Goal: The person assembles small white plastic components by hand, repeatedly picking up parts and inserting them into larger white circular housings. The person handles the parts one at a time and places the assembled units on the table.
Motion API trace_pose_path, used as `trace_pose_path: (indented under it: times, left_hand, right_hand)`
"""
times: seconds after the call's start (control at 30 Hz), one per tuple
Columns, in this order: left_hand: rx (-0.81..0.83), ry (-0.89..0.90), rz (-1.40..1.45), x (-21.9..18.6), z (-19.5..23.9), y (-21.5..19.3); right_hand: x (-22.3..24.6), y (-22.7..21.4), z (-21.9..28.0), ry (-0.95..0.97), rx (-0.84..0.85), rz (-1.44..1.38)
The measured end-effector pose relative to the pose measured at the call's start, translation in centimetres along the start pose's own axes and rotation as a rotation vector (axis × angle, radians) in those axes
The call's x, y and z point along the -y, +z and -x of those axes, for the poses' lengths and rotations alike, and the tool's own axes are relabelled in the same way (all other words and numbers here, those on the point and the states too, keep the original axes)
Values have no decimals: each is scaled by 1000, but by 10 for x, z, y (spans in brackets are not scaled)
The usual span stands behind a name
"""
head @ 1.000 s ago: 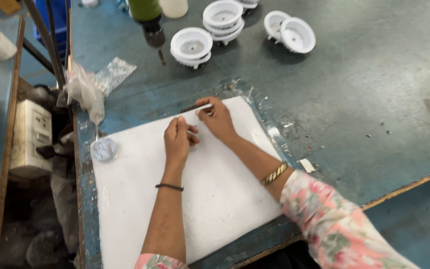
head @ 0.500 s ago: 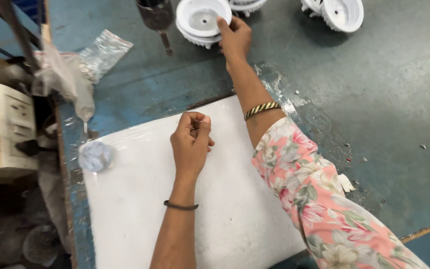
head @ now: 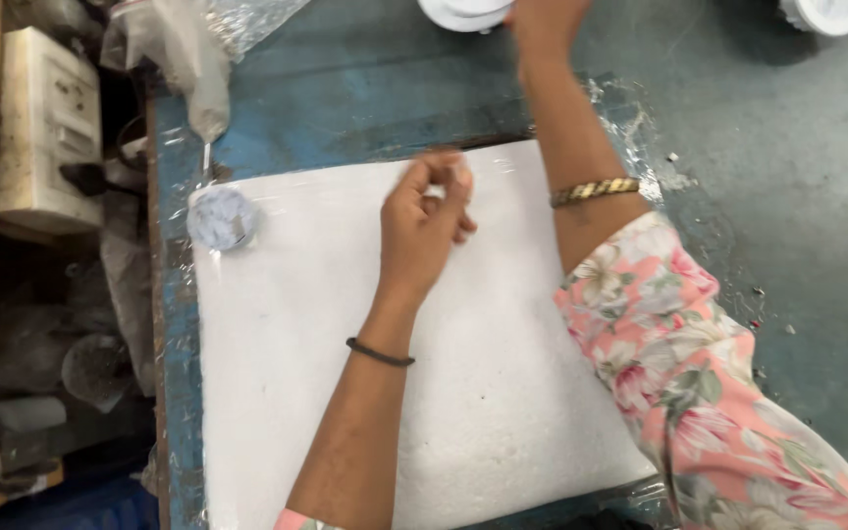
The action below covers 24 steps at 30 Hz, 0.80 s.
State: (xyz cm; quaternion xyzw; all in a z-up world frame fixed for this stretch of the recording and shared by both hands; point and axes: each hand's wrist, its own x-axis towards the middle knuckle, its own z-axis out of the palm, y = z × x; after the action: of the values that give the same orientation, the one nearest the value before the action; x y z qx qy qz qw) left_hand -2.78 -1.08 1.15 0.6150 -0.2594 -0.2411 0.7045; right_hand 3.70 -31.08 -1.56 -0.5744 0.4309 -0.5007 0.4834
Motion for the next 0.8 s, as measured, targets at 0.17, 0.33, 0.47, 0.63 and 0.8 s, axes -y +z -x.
trace_pose_path:
  times: [0.17, 0.33, 0.47, 0.63, 0.8]
  left_hand:
    - [-121, -6, 567, -18, -16, -52]
    - [266, 34, 1068, -48, -5, -76]
    - [413, 39, 1151, -46, 4, -75]
    - [540, 56, 1242, -29, 1, -75]
    - [565, 85, 1257, -32, 2, -75]
  right_hand:
    - [55, 15, 37, -8, 788, -342]
    - [123, 3, 117, -223, 1535, -75]
    - [163, -17, 145, -154, 1608, -113]
    - [168, -23, 150, -147, 1611, -126]
    - [166, -21, 149, -105, 1597, -104]
